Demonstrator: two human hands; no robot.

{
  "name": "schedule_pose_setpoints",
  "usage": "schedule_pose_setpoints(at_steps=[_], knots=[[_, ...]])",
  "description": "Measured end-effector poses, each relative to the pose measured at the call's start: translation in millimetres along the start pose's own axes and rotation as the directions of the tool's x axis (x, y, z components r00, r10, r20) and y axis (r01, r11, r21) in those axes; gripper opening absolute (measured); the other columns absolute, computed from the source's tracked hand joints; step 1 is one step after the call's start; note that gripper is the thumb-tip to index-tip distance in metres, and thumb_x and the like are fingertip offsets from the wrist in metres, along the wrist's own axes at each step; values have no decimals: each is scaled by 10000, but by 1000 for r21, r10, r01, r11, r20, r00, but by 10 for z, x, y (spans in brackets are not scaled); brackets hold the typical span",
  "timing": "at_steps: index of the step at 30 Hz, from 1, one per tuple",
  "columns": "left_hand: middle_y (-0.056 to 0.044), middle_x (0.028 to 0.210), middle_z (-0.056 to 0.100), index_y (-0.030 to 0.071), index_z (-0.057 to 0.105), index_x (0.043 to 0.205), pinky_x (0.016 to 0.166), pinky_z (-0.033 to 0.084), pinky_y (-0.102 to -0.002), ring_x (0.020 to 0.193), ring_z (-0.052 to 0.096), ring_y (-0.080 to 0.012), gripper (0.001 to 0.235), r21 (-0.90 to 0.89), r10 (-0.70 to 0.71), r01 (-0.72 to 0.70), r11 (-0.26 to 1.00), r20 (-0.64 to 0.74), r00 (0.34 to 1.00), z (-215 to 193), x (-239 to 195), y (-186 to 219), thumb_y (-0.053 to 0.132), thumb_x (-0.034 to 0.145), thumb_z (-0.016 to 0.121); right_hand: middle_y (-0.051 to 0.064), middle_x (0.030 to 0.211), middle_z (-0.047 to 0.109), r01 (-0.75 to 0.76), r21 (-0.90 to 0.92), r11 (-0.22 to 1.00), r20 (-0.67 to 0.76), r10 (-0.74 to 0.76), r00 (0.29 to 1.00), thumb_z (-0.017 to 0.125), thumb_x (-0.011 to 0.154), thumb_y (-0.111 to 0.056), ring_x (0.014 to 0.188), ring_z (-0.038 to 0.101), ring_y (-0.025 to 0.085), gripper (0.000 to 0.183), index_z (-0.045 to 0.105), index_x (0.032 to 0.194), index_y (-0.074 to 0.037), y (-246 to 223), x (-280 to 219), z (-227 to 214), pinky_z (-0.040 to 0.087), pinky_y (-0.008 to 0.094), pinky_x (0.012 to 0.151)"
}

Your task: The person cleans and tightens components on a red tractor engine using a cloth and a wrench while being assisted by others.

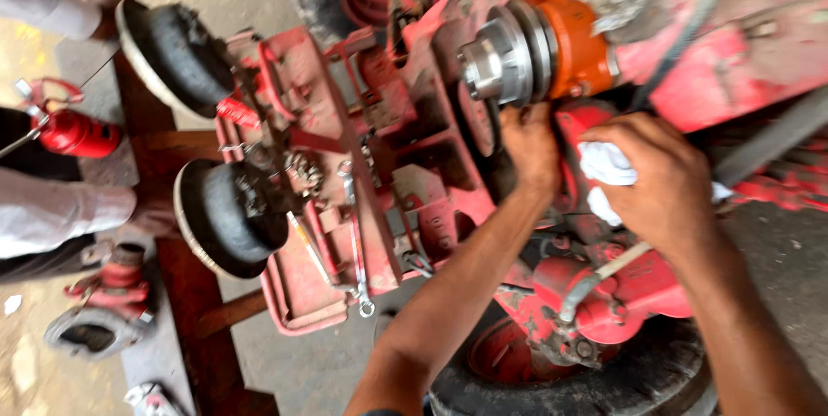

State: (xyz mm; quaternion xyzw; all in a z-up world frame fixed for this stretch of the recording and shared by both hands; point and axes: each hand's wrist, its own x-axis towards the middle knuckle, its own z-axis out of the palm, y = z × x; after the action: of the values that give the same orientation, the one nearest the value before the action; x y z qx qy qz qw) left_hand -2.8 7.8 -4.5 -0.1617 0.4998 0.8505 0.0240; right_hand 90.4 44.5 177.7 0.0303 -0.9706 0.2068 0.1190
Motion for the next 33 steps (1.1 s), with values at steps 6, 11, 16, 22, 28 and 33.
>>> schedule_pose_setpoints(at_steps=[6, 11, 16, 22, 28, 33], knots=[[-39, 1000, 639, -9, 689, 1017, 821, 454, -317, 900, 554, -146, 141, -142, 58, -48, 989, 67, 996, -80, 69, -104, 38, 916, 603, 115, 1058, 671, -8, 4, 1000, -11, 8, 1000, 781, 693, 11, 1032, 662, 337, 426, 694, 1104, -63, -2, -11, -33, 531, 446, 903], [-102, 1016, 673, -67, 693, 1063, 819, 480, -352, 908, 575, -198, 165, -101, 31, -25, 995, 60, 998, -73, 187, -337, 47, 958, 635, 128, 1057, 676, 14, 54, 998, -46, -11, 999, 810, 679, 8, 1010, 673, 333, 432, 687, 1087, -57, 10, -26, -44, 541, 438, 868], [-72, 1237, 678, -6, 632, 1301, 992, 455, -310, 1118, 604, -186, 373, -185, -73, 110, 977, 195, 978, -115, 87, -6, 135, 955, 624, 135, 1126, 696, 140, 258, 956, -330, -48, 943, 682, 815, 95, 1062, 702, 273, 360, 668, 1151, -31, -173, -166, -260, 569, 404, 940], [-105, 1265, 627, 57, 587, 1413, 955, 463, -407, 1089, 577, -250, 596, -139, -299, 362, 922, 339, 892, -1191, -1246, 1147, 514, 1038, 514, 146, 1137, 654, -145, 686, 713, -161, 343, 926, 628, 893, -11, 1030, 664, 237, 266, 605, 1152, 48, -1152, -996, -264, 552, 352, 924], [-57, 1119, 757, 83, 661, 1303, 841, 577, -330, 944, 725, -172, 431, -7, -664, 668, 744, 112, 740, -2798, -1942, 2165, 281, 930, 573, 263, 1457, 561, 126, 279, 952, 156, -174, 972, 826, 809, -333, 1323, 541, 417, 443, 648, 1061, -14, -1907, -1468, 573, 450, 431, 1044], [-42, 541, 556, 59, 594, 900, 435, 457, -380, 462, 554, -211, 290, 153, -392, 469, 870, -362, 845, -3769, -1512, 2479, 329, 998, 548, 53, 885, 773, -593, 470, 653, 543, 315, 778, 730, 903, -315, 822, 732, 260, 292, 710, 1048, -62, -1898, -1311, 1194, 579, 394, 749]])
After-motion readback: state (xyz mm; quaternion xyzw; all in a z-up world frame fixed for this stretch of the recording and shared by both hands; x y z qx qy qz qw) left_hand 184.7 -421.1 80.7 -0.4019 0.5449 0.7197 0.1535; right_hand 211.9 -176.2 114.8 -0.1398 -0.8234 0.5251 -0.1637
